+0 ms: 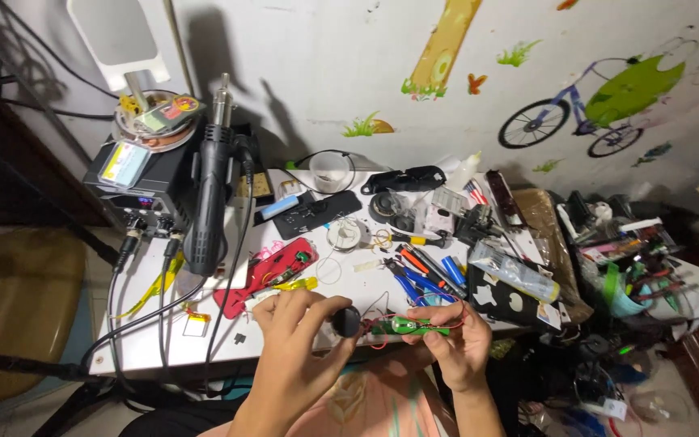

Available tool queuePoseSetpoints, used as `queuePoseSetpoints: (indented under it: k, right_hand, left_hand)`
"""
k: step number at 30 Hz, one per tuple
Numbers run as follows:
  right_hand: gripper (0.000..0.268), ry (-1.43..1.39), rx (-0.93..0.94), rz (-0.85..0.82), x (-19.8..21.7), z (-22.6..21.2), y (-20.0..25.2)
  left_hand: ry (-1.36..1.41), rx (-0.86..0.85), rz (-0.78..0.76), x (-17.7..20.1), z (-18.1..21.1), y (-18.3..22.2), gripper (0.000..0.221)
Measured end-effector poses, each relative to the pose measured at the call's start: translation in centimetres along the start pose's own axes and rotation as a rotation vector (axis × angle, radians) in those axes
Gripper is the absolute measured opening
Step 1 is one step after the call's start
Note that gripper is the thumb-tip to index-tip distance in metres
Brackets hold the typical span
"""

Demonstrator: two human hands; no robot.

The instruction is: Repairing a small electronic device by manipulating a circuit board and wires on a cluttered workbench.

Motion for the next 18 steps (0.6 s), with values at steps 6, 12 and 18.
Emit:
queuePoseSetpoints:
  k: [6, 12, 18]
  right_hand:
    - [0.024, -0.035, 0.004, -0.014, -0.7, -1.5, 0.2]
    - [0.031, -0.008, 0.010, -0.044, -1.8, -2.7, 0.5]
    - [0.033, 0.054, 0.036, -0.051, -2.9, -5.0, 0.6]
  left_hand:
    - [0.103, 0.029, 0.060, 1.4, 1.0, -0.2, 0.029]
    - [0.857, 0.259, 0.221, 2.8, -0.2, 0.8, 0.030]
    - [1.395, 0.110, 0.357, 4.2, 0.6, 1.4, 0.032]
Point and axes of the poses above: each hand's wrist, its own y-axis away from the middle knuckle, its own x-axis out of the back of the hand, z = x × y, the point moved 9 cm from there along -y, towards the middle knuckle, and after that the axes turned 2 degrees about z, right-handed, at the moved point
